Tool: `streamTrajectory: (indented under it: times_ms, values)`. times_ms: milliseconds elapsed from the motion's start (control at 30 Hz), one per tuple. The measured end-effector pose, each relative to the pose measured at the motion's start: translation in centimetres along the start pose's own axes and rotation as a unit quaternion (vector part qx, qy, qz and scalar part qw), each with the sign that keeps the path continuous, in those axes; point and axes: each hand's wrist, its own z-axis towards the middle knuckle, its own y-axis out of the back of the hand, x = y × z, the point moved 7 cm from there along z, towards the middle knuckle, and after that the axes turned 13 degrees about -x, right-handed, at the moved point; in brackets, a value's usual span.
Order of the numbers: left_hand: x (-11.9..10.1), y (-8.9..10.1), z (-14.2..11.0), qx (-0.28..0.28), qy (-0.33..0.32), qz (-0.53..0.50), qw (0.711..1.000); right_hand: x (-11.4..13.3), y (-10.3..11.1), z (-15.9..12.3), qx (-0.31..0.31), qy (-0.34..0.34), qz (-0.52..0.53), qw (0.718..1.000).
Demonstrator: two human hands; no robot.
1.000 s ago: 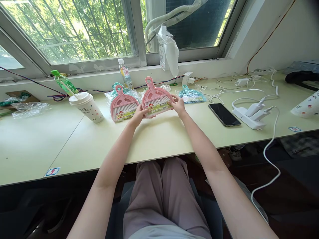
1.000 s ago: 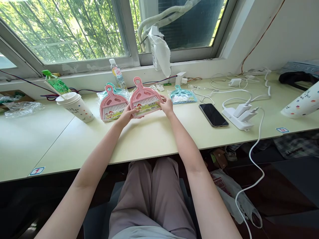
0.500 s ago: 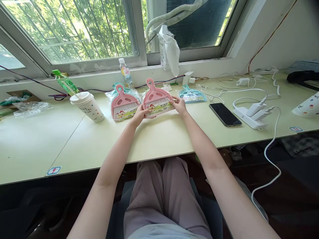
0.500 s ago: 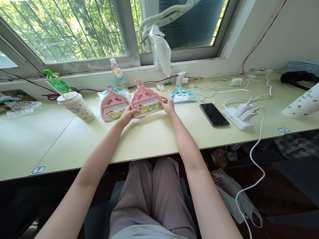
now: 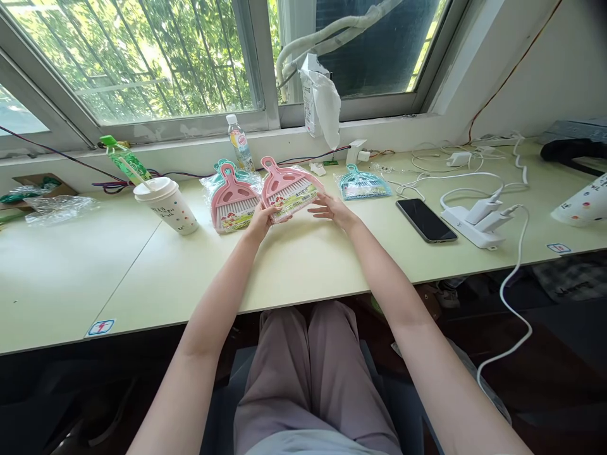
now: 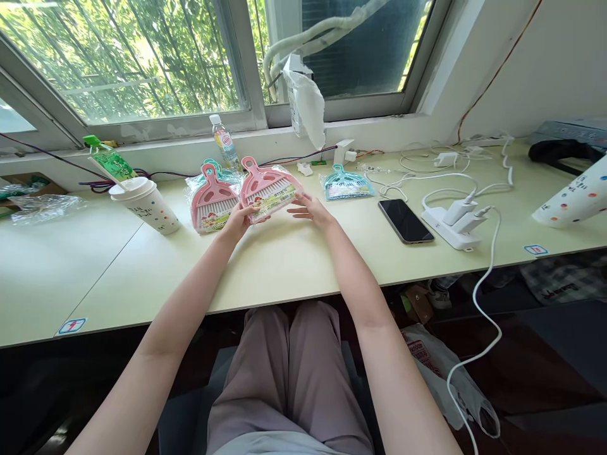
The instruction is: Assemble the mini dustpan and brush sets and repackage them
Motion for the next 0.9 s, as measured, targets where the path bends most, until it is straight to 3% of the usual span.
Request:
streamTrajectory:
  times_ms: [167, 300, 400, 467, 633, 733, 900]
  values:
    - [0.7, -1.1, -0.7, 0.048, 0.034, 0.003, 0.998, -1.0, -1.4, -0.1, -0.011, -0.046, 0.018, 0.999]
    - [1.2, -2.2, -1.1, 0.09, 0.057, 0.016, 0.994, 0.3, 0.0, 0.0, -0.082, -0.044, 0.041, 0.995]
    - [1.3, -2.0, -0.6, 0.078, 0.068, 0.023, 0.994, 1.6, 2.9, 0.2, -0.169, -0.038, 0.055, 0.983]
    - [1.1, -1.2, -0.1, 0.044, 0.062, 0.024, 0.997, 2.2, 5.9, 0.3, -0.261, -0.028, 0.067, 0.963]
    - [1.0, 0.1, 0.5, -0.006, 0.057, 0.065, 0.996, 2.0, 14.2, -0.8, -0.507, -0.031, 0.026, 0.861]
    - [1.2, 0.0, 0.3, 0.004, 0.062, 0.088, 0.994, 1.0, 17.0, -1.4, -0.559, -0.062, 0.028, 0.826]
    - [1.4, -0.6, -0.3, 0.051, 0.066, 0.112, 0.99, -0.4, 18.0, -1.5, -0.562, -0.103, 0.016, 0.82]
